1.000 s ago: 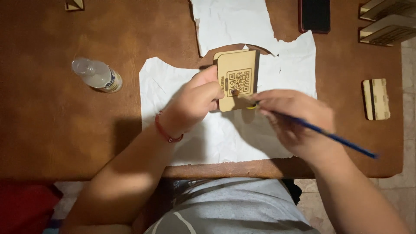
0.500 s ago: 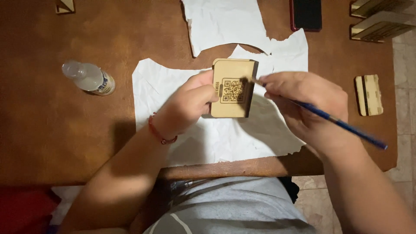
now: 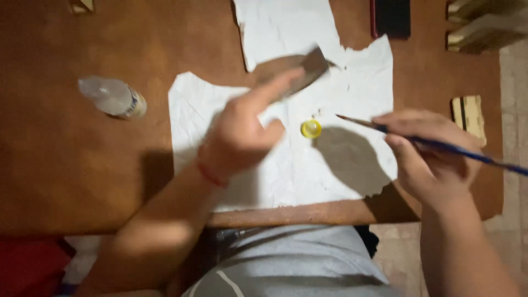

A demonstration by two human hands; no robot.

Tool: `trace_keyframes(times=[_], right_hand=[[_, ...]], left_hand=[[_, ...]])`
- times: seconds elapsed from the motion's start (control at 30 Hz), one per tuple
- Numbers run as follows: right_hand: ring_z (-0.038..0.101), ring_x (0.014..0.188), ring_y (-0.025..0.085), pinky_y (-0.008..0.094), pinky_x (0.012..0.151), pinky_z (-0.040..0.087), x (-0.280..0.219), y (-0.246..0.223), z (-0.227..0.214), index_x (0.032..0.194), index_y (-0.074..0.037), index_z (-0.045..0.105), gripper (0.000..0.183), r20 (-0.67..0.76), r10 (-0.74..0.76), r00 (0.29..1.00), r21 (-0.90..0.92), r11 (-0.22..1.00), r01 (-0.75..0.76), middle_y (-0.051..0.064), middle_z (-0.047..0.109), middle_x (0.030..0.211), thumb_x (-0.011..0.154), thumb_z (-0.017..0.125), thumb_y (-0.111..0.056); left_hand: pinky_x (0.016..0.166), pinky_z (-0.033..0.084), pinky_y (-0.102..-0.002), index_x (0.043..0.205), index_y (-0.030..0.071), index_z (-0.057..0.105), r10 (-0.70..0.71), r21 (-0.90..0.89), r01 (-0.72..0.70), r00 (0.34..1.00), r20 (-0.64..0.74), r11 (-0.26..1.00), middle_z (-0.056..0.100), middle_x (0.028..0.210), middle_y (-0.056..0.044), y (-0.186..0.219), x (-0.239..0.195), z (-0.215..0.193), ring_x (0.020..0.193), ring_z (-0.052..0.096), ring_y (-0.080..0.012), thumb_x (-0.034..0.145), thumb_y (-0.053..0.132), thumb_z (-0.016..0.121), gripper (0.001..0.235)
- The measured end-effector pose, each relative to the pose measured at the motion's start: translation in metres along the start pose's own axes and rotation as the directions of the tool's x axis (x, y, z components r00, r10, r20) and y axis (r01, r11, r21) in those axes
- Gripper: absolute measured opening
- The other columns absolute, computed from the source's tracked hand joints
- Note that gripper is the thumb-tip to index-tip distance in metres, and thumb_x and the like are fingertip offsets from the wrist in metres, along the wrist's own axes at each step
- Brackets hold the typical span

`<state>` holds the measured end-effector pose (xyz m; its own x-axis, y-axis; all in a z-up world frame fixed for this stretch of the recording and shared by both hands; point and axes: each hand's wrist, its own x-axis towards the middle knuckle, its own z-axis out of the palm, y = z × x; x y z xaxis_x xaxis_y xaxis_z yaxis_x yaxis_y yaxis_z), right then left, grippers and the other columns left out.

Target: Applying glue to the edges of laser-cut wooden pieces using a paintbrush for assembly.

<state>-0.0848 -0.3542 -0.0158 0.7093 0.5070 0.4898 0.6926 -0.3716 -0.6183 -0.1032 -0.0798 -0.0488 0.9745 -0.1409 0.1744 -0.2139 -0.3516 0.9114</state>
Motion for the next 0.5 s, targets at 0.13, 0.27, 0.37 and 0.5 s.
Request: trace_keyframes(times=[0.13, 0.27, 0.37, 0.5], right_hand=[[0.07, 0.099, 0.043, 0.045, 0.092, 0.061, -0.039, 0.03, -0.01, 0.102, 0.009, 0.052, 0.006, -0.264, 0.076, 0.962, 0.1, 0.994, -0.051, 0.035, 0.063, 0.106, 0.1, 0.057, 0.006], [0.066, 0.092, 0.039, 0.05, 0.085, 0.065, -0.053, 0.037, -0.02, 0.111, 0.004, 0.046, 0.018, -0.401, 0.111, 0.909, 0.147, 0.988, -0.056, 0.035, 0.059, 0.111, 0.109, 0.057, -0.011], [0.067, 0.096, 0.041, 0.05, 0.088, 0.066, -0.055, 0.03, -0.021, 0.11, 0.006, 0.046, 0.018, -0.371, 0.11, 0.922, 0.125, 0.99, -0.067, 0.036, 0.059, 0.113, 0.108, 0.055, -0.01], [0.068, 0.098, 0.041, 0.045, 0.087, 0.065, -0.05, 0.023, -0.018, 0.105, 0.008, 0.05, 0.014, -0.314, 0.122, 0.942, 0.179, 0.981, -0.068, 0.036, 0.061, 0.108, 0.102, 0.056, -0.003]], left_hand=[[0.067, 0.047, -0.042, 0.108, 0.017, 0.075, 0.587, 0.483, -0.512, 0.809, -0.005, 0.71, 0.07, 0.079, -0.003, -0.023, 0.006, 0.014, 0.068, 0.06, -0.0266, 0.071, 0.006, 0.053, 0.045], [0.059, 0.033, -0.034, 0.081, 0.012, 0.065, 0.771, 0.555, -0.646, 0.636, 0.012, 0.524, 0.051, 0.066, 0.001, -0.014, 0.009, 0.006, 0.062, 0.042, -0.0228, 0.069, -0.005, 0.055, 0.024], [0.062, 0.037, -0.036, 0.079, 0.014, 0.067, 0.807, 0.527, -0.674, 0.589, -0.041, 0.518, 0.049, 0.065, 0.001, -0.008, 0.009, 0.006, 0.06, 0.039, -0.0232, 0.075, -0.005, 0.052, 0.025], [0.053, 0.032, -0.038, 0.104, 0.007, 0.079, 0.703, 0.357, -0.619, 0.686, -0.188, 0.7, 0.046, 0.061, 0.0, -0.019, 0.004, 0.011, 0.055, 0.036, -0.0223, 0.067, -0.006, 0.047, 0.05]])
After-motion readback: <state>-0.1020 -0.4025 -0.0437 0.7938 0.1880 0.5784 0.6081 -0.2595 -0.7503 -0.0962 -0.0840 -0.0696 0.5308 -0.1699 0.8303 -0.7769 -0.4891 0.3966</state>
